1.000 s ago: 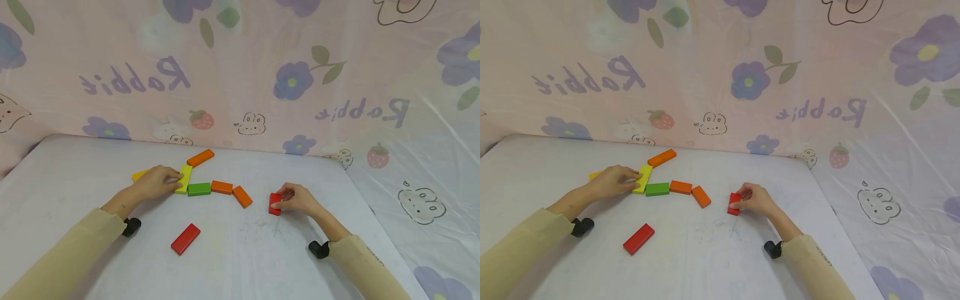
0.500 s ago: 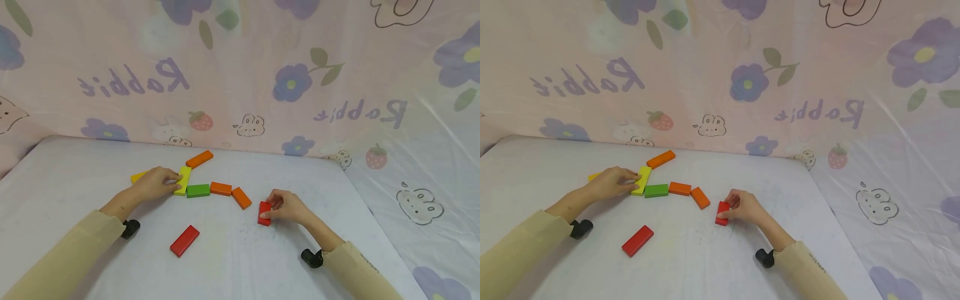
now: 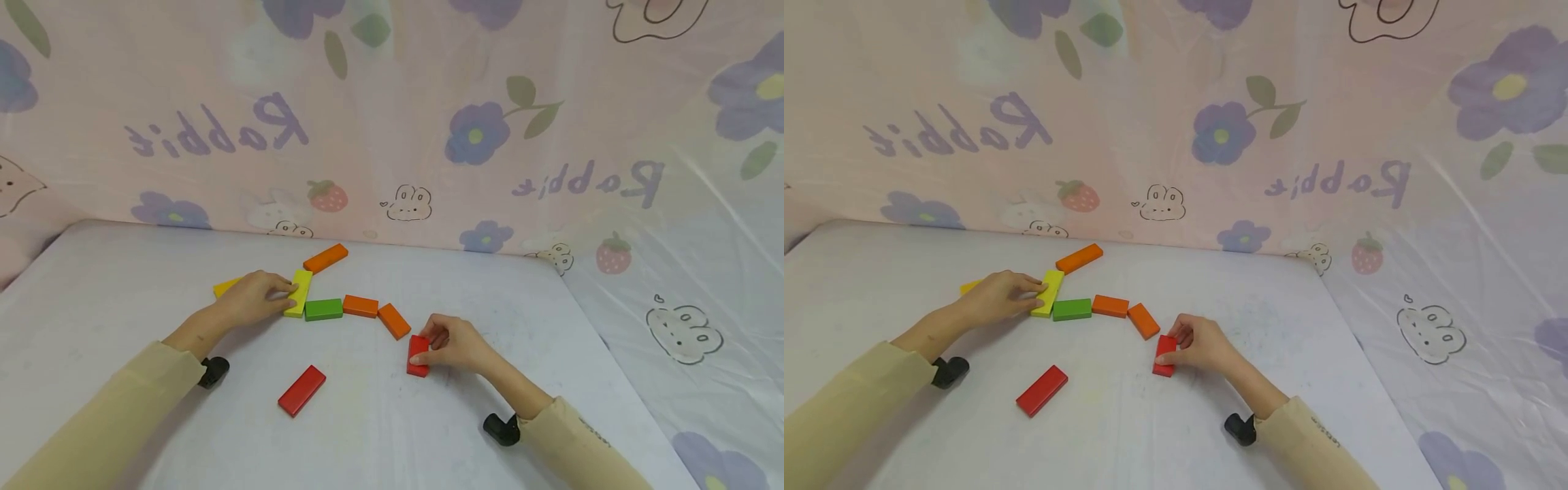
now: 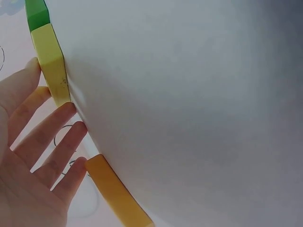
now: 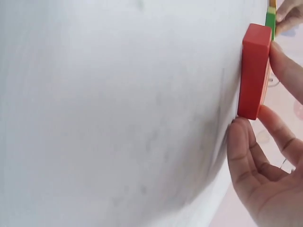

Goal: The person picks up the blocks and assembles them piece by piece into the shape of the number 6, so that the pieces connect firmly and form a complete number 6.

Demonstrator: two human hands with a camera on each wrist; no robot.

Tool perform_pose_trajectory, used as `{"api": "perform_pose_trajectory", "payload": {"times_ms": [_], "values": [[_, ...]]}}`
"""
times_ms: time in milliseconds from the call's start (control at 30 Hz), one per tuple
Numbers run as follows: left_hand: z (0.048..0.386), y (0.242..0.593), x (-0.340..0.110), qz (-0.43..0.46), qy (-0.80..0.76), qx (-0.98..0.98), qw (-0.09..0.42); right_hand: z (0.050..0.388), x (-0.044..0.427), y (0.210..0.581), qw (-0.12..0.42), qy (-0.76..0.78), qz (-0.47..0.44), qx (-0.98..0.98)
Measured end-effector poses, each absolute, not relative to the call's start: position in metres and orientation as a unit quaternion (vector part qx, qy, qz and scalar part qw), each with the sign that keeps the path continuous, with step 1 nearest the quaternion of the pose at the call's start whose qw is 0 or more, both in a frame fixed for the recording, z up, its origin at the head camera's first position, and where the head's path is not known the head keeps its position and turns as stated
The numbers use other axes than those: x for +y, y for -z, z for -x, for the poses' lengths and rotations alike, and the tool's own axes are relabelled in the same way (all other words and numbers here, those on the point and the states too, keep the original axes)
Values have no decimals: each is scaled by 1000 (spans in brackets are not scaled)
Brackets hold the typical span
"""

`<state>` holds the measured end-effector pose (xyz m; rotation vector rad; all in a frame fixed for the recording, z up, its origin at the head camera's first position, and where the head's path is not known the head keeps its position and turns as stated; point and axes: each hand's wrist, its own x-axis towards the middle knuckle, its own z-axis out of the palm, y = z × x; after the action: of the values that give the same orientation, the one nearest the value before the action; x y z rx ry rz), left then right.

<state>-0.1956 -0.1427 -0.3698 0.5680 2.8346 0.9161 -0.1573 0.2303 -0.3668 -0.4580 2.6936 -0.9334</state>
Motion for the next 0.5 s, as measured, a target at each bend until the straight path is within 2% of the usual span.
{"api": "perform_pose_trajectory", "payload": {"times_ms": [500], "values": [[196,369,-142,-182,-299,935,60,143,207,370,100,328,180,922]]}}
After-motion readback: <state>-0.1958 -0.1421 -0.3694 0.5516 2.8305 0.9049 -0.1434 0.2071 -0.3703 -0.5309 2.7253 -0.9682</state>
